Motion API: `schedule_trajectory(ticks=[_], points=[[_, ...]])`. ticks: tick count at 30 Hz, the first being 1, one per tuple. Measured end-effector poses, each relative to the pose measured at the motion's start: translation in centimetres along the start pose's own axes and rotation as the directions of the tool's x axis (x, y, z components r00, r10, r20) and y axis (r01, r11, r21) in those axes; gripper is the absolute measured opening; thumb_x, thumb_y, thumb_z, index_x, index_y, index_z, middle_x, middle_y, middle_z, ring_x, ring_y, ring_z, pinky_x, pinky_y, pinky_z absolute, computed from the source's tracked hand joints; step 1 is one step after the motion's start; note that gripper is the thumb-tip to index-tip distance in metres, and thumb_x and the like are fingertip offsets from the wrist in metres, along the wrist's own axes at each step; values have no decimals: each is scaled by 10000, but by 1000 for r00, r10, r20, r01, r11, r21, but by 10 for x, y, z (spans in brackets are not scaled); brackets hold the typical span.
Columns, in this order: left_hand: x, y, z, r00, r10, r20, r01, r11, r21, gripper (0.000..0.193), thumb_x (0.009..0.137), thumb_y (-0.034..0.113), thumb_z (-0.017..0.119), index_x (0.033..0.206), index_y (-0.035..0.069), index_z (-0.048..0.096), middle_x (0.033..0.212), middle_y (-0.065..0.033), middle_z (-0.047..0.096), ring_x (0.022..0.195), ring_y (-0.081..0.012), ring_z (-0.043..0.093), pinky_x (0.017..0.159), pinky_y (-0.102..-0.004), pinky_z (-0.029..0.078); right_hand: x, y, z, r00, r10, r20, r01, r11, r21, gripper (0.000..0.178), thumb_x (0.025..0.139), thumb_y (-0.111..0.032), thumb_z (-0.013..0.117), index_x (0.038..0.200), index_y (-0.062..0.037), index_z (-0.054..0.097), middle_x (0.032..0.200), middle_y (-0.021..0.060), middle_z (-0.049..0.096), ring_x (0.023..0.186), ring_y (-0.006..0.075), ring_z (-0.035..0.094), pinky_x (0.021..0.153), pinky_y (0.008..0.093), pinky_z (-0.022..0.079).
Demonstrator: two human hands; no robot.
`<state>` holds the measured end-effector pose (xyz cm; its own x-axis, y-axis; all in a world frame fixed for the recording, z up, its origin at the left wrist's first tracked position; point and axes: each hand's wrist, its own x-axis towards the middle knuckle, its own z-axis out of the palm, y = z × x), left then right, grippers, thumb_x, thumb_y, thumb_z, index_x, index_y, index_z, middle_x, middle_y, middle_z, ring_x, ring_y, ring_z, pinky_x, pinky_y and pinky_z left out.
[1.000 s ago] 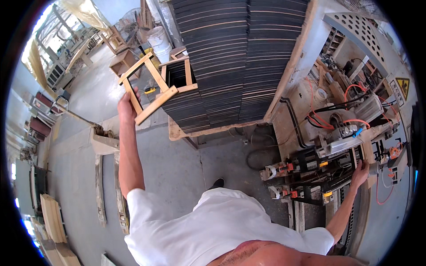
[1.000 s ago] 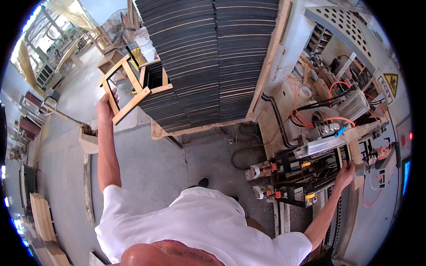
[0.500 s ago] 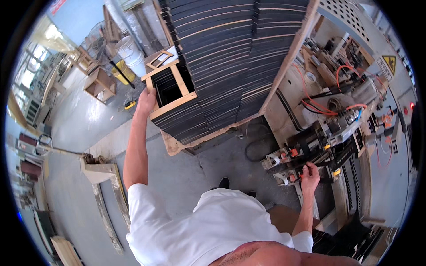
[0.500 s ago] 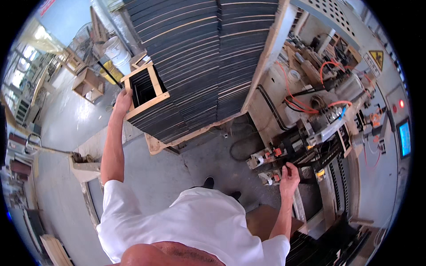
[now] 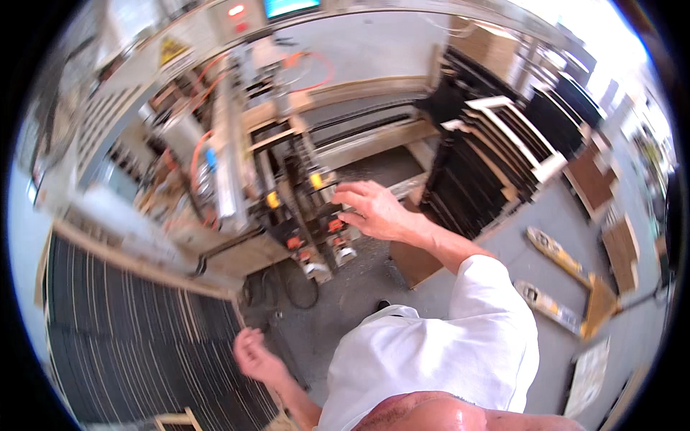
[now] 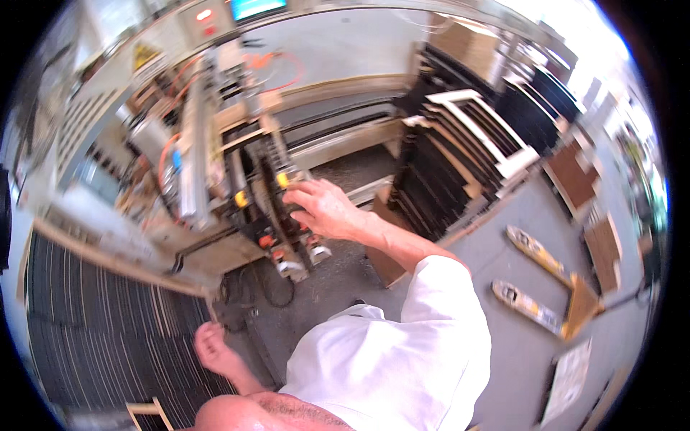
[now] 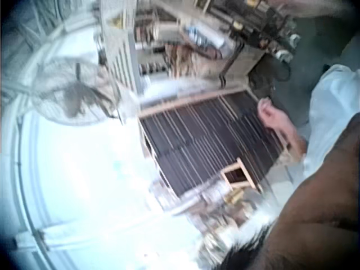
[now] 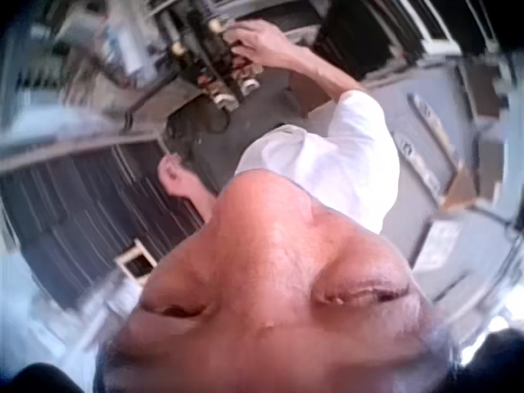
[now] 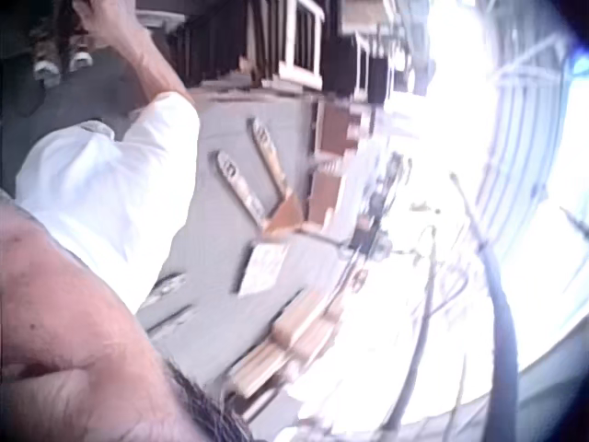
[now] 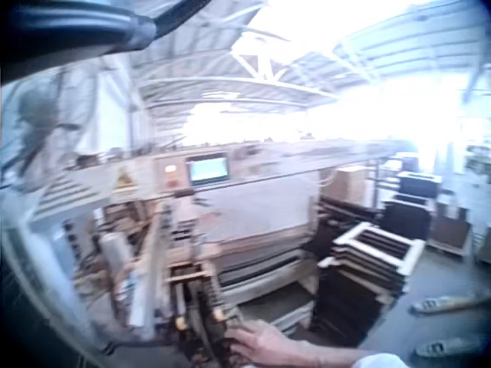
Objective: The person repeatedly picks up small wooden frames from a stack, places them into a machine, and then removes them to place them on a different stack. The person handles the frames one at a time in a repetitive cycle.
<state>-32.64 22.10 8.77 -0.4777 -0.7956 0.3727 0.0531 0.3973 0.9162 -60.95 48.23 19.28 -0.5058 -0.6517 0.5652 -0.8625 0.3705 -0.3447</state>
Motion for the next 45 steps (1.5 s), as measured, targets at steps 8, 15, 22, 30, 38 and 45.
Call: schedule_trajectory(ticks=[8, 15, 22, 30, 38, 45], points=[[-27, -70, 171, 652, -409, 639, 588, 804, -86, 267, 990, 135, 520, 1211, -10, 555, 1086, -109, 647, 891, -178, 659, 777, -294, 554, -87, 27, -217, 862, 300, -409, -506, 539, -673, 410, 781, -222, 726, 1110, -18, 591, 1237, 217, 536, 1167, 357, 501, 946, 457, 411], [-1, -72, 253, 569, -368, 736, 614, 785, -82, 293, 987, 158, 531, 1242, 13, 530, 1106, -97, 640, 913, -166, 639, 794, -304, 535, -131, 62, -268, 689, 674, -268, -699, 517, -494, 354, 882, -267, 641, 1087, -35, 470, 894, 198, 643, 905, 384, 617, 766, 451, 470], [38, -67, 309, 610, -319, 726, 554, 826, -102, 314, 992, 191, 535, 1256, 22, 527, 1117, -93, 645, 910, -160, 638, 789, -292, 535, -119, 79, -282, 667, 679, -306, -731, 518, -445, 295, 805, -273, 694, 924, -33, 571, 816, 146, 639, 831, 357, 613, 727, 425, 466], [140, -75, 359, 762, -258, 594, 516, 796, -316, 352, 956, 213, 612, 1238, 7, 573, 1110, -96, 659, 953, -151, 634, 839, -266, 516, -82, 27, -260, 655, 503, -564, -721, 640, -266, 233, 795, -32, 682, 1025, -25, 640, 909, 97, 645, 822, 217, 603, 737, 306, 485], [262, -124, 474, 694, -542, 475, 711, 619, -333, 671, 914, 442, 624, 1349, -35, 443, 1320, -163, 501, 1187, -265, 509, 1021, -411, 414, -18, -26, -160, 902, 351, -252, -425, 825, -372, 287, 674, 11, 754, 940, -21, 650, 987, 133, 666, 872, 304, 635, 767, 384, 506], [335, -171, 559, 594, -656, 465, 771, 301, -561, 733, 874, 417, 684, 1331, -69, 380, 1311, -241, 452, 1240, -409, 467, 970, -515, 496, -3, 23, -53, 885, 450, -121, -459, 887, -57, 257, 700, 1, 741, 934, -40, 645, 948, 112, 660, 820, 288, 622, 685, 371, 518]])
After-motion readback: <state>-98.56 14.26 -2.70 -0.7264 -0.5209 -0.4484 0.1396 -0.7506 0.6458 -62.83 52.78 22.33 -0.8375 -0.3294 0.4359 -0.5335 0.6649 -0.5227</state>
